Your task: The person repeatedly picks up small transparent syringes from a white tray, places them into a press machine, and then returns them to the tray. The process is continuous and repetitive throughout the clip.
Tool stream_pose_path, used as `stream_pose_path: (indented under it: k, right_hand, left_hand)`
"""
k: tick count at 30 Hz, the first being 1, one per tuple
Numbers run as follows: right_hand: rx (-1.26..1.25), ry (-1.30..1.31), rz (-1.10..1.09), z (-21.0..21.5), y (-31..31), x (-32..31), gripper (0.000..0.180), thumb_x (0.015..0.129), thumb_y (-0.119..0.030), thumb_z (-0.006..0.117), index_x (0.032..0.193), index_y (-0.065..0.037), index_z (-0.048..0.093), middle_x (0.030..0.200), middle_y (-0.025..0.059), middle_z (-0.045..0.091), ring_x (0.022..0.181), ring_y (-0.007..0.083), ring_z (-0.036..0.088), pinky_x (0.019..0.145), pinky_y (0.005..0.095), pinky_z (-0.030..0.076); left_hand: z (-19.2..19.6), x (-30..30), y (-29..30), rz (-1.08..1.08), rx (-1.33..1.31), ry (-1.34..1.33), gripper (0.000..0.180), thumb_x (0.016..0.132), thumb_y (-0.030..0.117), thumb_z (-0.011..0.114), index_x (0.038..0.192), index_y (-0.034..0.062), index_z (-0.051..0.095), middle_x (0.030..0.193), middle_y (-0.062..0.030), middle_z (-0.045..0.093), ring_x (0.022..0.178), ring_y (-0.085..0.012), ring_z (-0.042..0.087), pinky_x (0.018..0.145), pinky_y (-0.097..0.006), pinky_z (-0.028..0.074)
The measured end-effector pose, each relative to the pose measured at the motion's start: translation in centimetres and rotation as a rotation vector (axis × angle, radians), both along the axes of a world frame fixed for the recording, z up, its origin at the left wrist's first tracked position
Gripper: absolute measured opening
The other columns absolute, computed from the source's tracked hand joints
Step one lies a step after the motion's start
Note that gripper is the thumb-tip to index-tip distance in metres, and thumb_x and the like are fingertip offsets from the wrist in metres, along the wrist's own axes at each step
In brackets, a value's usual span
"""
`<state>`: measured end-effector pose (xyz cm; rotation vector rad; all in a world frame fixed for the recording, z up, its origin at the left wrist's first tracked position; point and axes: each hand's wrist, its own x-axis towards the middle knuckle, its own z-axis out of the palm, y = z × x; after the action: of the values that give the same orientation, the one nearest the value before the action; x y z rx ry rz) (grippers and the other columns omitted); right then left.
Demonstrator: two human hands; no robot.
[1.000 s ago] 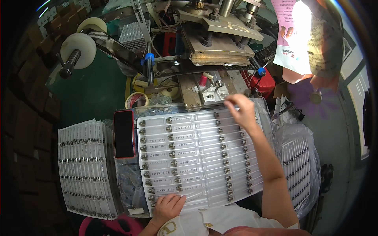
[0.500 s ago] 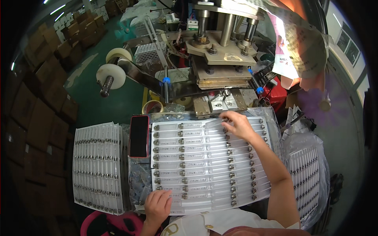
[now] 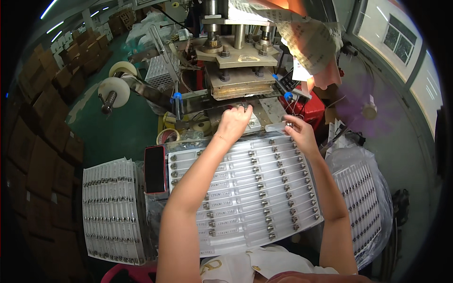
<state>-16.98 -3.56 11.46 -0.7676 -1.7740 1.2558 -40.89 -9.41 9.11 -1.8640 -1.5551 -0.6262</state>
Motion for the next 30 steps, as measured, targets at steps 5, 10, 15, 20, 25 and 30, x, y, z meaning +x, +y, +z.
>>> stream_pose_path:
  k: [5,10,15,20,25,30]
  right_hand:
    - [0.529,-0.223,-0.157,0.1,1.4,-3.7,0.031,0.080,-0.002,0.065,0.111,-0.003,0.061,0.100,0.0111,0.066,0.084,0.0175,0.066,0.078,0.0283,0.053]
    - [1.076,-0.318,-0.072,0.0,-0.2,-8.5,0.029,0.075,-0.002,0.067,0.103,-0.005,0.061,0.106,0.0110,0.064,0.094,0.0292,0.063,0.080,0.0358,0.053]
    - [0.890,-0.400,-0.015,-0.6,0.7,-11.1,0.040,0.072,-0.004,0.072,0.109,-0.004,0.058,0.108,0.0128,0.060,0.099,0.0296,0.062,0.083,0.0369,0.051]
    - [0.555,-0.574,0.012,-0.2,1.8,-11.4,0.057,0.071,-0.018,0.077,0.122,-0.009,0.053,0.099,0.0146,0.061,0.097,0.0322,0.061,0.081,0.0399,0.049]
    - [0.468,-0.569,0.087,0.1,2.2,-11.1,0.057,0.074,-0.020,0.075,0.126,-0.014,0.053,0.109,0.0182,0.064,0.101,0.0345,0.061,0.083,0.0395,0.048]
    - [0.542,-0.538,0.106,-0.4,2.6,-11.1,0.058,0.074,-0.020,0.074,0.128,-0.013,0.052,0.103,0.0174,0.064,0.089,0.0320,0.061,0.078,0.0383,0.048]
  left_hand:
    - [1.1,2.9,-3.6,-0.175,0.113,-0.100,0.015,0.076,0.009,0.060,0.092,0.0098,0.061,0.064,-0.0028,0.053,0.060,-0.0187,0.057,0.055,-0.032,0.047]
    - [0.3,5.6,-20.5,-0.351,-0.169,-0.775,0.007,0.076,0.009,0.072,0.083,0.0078,0.073,0.060,-0.0074,0.061,0.048,-0.0183,0.055,0.044,-0.029,0.041]
    - [-0.4,7.5,-33.1,-0.024,-0.701,-1.171,0.024,0.075,0.013,0.073,0.099,0.0130,0.073,0.066,-0.0051,0.064,0.053,-0.0173,0.058,0.052,-0.027,0.048]
    - [-2.9,7.8,-36.1,0.027,-0.580,-1.088,0.028,0.076,0.021,0.073,0.103,0.0130,0.071,0.062,-0.0063,0.062,0.053,-0.0196,0.058,0.052,-0.030,0.049]
    - [-3.4,7.6,-35.5,-0.018,-0.641,-0.892,0.028,0.075,0.023,0.073,0.103,0.0161,0.071,0.066,-0.0006,0.064,0.063,-0.0162,0.059,0.055,-0.028,0.049]
    - [-3.7,7.6,-35.5,-0.024,-0.651,-0.881,0.028,0.075,0.022,0.073,0.103,0.0167,0.071,0.067,0.0010,0.064,0.064,-0.0154,0.058,0.056,-0.028,0.049]
